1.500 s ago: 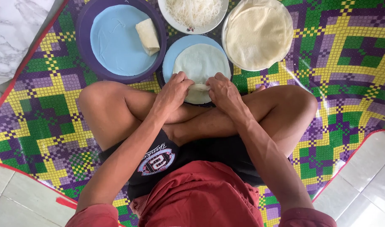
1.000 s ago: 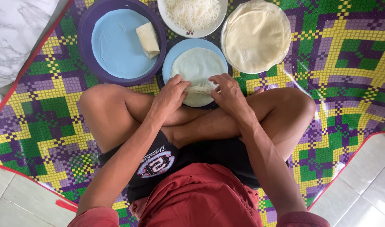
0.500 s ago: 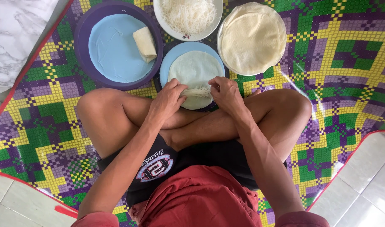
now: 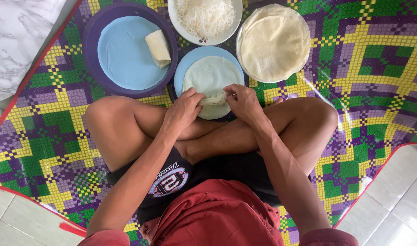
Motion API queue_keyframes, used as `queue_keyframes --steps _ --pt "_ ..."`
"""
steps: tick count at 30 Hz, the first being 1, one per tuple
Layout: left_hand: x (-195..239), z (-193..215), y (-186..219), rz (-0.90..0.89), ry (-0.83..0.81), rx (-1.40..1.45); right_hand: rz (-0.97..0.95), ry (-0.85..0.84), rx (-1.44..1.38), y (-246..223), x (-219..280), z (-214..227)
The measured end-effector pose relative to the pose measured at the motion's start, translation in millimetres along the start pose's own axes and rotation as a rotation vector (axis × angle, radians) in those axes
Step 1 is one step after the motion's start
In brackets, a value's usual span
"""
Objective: The person sits cross-legged on a mat and repeatedly places small amounts of shredded white filling onto a thin round wrapper. They then fold the wrapper over the filling to create a small packet. The person continues this repetitive process throughout the clip.
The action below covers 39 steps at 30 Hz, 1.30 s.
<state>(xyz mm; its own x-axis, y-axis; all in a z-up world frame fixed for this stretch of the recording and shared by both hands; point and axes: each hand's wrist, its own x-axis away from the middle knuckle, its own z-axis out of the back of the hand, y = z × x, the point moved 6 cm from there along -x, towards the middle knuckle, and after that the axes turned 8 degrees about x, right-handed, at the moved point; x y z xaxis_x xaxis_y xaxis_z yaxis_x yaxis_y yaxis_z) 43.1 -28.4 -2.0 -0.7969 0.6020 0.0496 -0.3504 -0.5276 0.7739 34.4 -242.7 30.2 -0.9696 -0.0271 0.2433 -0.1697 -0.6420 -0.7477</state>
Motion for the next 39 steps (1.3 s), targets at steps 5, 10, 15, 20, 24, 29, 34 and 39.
queue_keyframes --steps 5,10,15,20,24,29,34,39 --pt "-5 -4 4 -0.038 -0.012 -0.032 0.119 -0.042 0.170 -27 9 -3" --pt "-4 -7 6 -0.050 -0.001 -0.047 0.198 -0.053 0.233 -20 1 -25" --pt "-4 -2 12 -0.025 0.000 -0.054 0.286 -0.069 0.245 -22 3 -27" --pt "-1 22 40 -0.023 0.018 -0.100 0.237 -0.048 0.257 -29 12 -11" --pt "-4 20 40 0.013 0.003 -0.090 0.212 0.038 0.223 -21 12 0" --pt "-3 31 54 -0.039 0.028 -0.056 0.319 0.083 0.141 -39 12 -7" --pt "-3 36 58 -0.086 0.115 -0.010 0.325 0.177 0.162 -35 6 -7" --pt "-10 37 46 -0.059 0.193 -0.007 0.280 0.166 0.135 -52 1 1"
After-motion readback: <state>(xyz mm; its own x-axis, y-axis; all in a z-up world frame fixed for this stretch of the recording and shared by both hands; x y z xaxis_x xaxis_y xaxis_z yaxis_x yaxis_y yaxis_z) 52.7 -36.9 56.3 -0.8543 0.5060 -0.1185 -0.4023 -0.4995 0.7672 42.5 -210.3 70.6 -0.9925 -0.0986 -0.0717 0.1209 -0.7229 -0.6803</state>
